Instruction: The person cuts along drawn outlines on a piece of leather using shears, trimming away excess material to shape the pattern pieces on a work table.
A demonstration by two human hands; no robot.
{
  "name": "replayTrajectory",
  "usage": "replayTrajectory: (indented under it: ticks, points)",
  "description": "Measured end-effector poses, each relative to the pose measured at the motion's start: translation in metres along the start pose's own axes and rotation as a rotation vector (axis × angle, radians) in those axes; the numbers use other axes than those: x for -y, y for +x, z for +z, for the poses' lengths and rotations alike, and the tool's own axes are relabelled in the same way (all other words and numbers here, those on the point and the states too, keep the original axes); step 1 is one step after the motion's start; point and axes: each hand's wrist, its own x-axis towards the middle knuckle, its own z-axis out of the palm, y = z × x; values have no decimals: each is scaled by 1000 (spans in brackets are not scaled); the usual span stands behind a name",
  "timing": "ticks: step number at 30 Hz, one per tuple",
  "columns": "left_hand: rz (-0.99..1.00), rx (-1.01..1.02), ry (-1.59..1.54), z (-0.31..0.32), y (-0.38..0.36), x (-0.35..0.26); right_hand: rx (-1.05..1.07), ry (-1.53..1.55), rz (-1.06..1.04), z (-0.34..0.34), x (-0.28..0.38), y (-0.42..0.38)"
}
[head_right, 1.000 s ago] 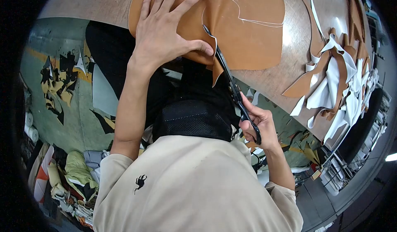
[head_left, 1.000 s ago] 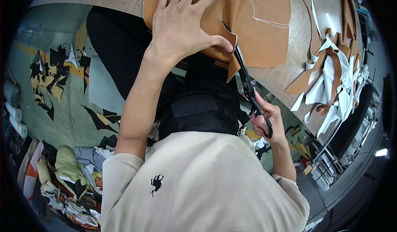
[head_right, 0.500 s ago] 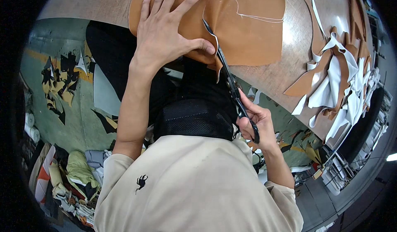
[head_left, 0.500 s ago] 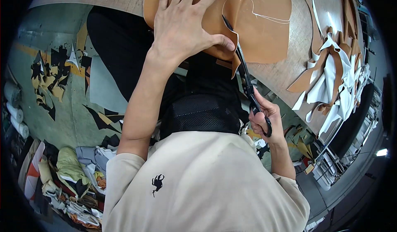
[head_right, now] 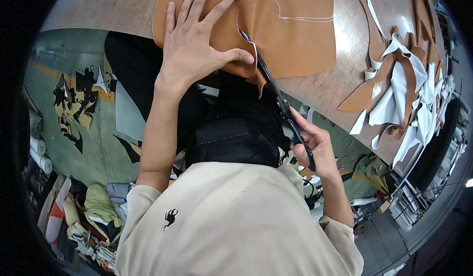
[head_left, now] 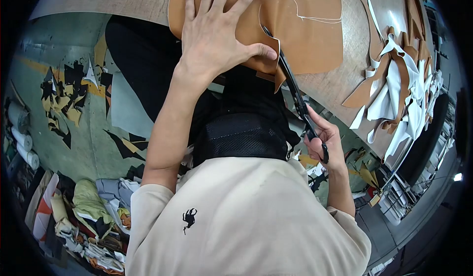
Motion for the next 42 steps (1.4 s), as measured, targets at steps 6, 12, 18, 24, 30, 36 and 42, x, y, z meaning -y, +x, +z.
replayTrajectory:
  ticks: [6,12,18,24,30,36,42]
  points:
    - [-96,137,250,13,-21,16,-320,-296,-260,-54,-29,-35]
    - [-45,185,223,13,-19,14,-601,-466,-585,-37,29,29]
    - [-199,236,147,15,-25,-7,-542,-789,-783,-44,73,115]
    - [-329,73,84,25,-23,-47,-577,-902,-770,-78,115,133]
    - [-181,-62,-38,12,-32,-76,-405,-411,-610,-81,98,62]
    - [-164,-91,-79,30,-46,-73,-126,-235,-269,-78,60,-2]
    - [-252,-93,-326,22,-50,-61,-7,-78,-2,-73,36,-38]
